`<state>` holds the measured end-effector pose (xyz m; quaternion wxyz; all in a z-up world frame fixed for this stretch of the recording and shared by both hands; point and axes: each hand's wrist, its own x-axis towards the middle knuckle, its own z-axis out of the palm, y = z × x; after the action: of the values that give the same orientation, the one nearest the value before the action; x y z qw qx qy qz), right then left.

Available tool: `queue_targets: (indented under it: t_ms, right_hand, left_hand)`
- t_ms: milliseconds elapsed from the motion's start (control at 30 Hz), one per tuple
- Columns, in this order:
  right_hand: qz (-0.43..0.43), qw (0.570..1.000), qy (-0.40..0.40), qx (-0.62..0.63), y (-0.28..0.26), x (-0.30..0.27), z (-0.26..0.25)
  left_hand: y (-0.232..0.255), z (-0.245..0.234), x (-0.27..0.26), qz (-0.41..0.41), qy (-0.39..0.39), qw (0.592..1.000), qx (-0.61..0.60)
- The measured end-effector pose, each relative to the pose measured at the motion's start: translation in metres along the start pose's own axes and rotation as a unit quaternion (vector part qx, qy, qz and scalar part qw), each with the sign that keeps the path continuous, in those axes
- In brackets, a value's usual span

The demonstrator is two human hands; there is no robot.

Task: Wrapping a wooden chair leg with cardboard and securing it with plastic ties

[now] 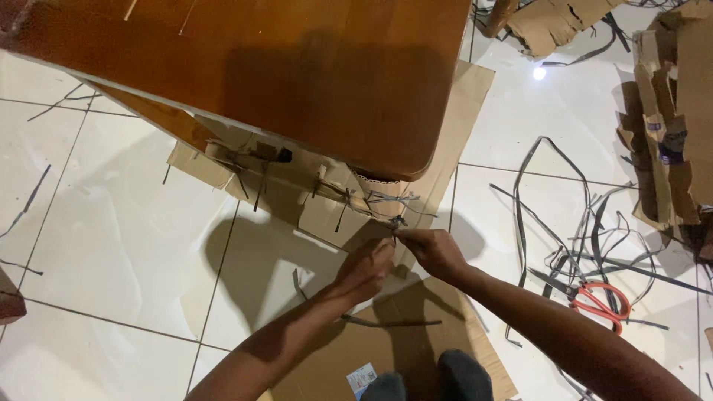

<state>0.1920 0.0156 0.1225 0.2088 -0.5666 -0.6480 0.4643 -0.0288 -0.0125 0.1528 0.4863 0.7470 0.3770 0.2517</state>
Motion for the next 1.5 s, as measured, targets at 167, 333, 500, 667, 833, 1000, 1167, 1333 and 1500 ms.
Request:
queue_targets:
  t_ms: [167, 333, 500, 667, 833, 1000, 1167, 1333, 1500]
  right_hand:
    - [-0.098, 0.987, 0.019, -0.130, -0.004, -0.001, -0.001]
    - [-0.089, 0.990, 0.060, -0.090, 0.018, 0.010, 0.016]
    - [-0.094, 0.989, 0.084, -0.083, -0.001, 0.007, 0.012]
    - [-0.087, 0.987, 0.082, -0.107, -0.011, 0.003, 0.013]
    - [-0.078, 0.981, 0.085, -0.154, -0.005, 0.000, 0.017]
    - [-0.047, 0.987, 0.096, -0.121, -0.013, -0.006, 0.020]
    - [0.056, 0.992, 0.107, 0.022, -0.004, -0.006, 0.026]
    - [0.120, 0.985, 0.097, 0.075, -0.011, -0.003, 0.022]
    - [0.159, 0.976, 0.098, 0.114, -0.027, -0.003, 0.009]
  left_hand:
    - [0.002, 0.008, 0.014, -0.045, 0.037, 0.995, 0.084]
    - [0.011, 0.005, 0.017, -0.081, 0.084, 0.987, 0.111]
    - [-0.023, 0.015, 0.020, -0.025, 0.217, 0.970, 0.108]
    - [0.020, -0.002, 0.036, -0.145, 0.194, 0.969, 0.041]
    - [-0.034, 0.014, 0.051, -0.245, 0.192, 0.949, 0.054]
    - [-0.057, 0.027, 0.061, -0.223, 0.209, 0.945, 0.117]
    - [-0.038, 0.030, 0.054, -0.283, 0.277, 0.918, 0.033]
    - [-0.117, 0.078, 0.070, -0.348, 0.256, 0.900, -0.054]
    - [-0.016, 0.062, 0.080, -0.405, 0.412, 0.793, -0.195]
